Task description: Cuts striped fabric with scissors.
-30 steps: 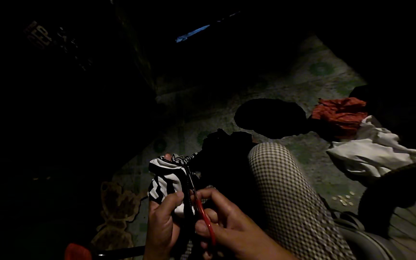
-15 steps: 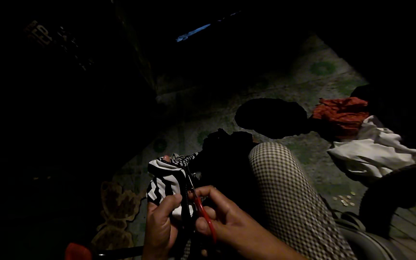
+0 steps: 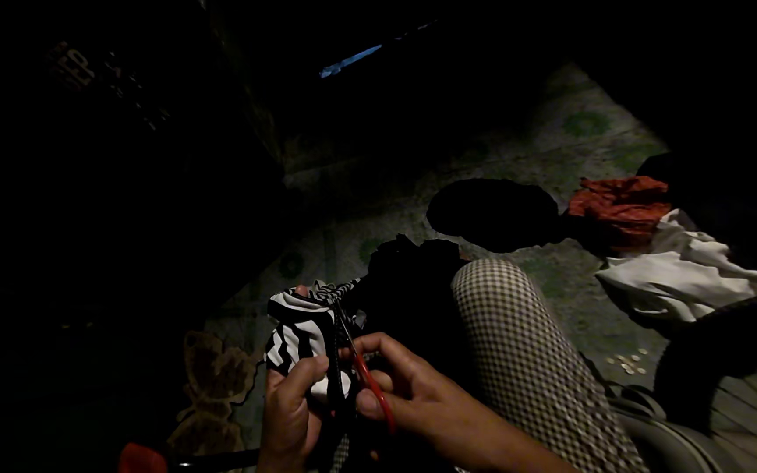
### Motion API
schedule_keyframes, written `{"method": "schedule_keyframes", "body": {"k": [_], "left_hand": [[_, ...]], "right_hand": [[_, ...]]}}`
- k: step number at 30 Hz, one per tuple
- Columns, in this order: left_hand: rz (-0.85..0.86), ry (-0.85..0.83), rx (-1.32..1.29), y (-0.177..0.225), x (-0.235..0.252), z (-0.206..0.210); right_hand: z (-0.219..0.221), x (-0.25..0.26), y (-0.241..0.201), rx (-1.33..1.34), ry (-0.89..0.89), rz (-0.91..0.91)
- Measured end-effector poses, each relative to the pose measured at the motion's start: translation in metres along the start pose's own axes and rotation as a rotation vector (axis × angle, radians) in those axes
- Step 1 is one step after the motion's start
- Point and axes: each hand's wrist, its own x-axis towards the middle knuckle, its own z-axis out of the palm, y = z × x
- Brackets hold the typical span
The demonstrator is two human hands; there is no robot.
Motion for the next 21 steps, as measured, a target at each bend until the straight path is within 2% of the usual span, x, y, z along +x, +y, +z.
{"method": "schedule_keyframes", "body": {"k": [15,17,19,21], "left_hand": [[-0.015,0.01,-0.003,0.002,-0.003,0.002],[-0.004,-0.042,-0.023,0.0,-0.001,-0.001],[0.022,-0.2,-0.077,-0.003,0.006,-0.009],[0.02,-0.258,-0.1,0.0,0.009,-0.012]], "right_hand": [[-0.003,0.001,-0.007,0.018,-0.011,0.041],[-0.004,0.0,-0.007,0.028,-0.017,0.041],[-0.004,-0.001,-0.009,0.035,-0.011,0.062],[-0.002,-0.002,-0.01,-0.013,0.021,0.032]]}}
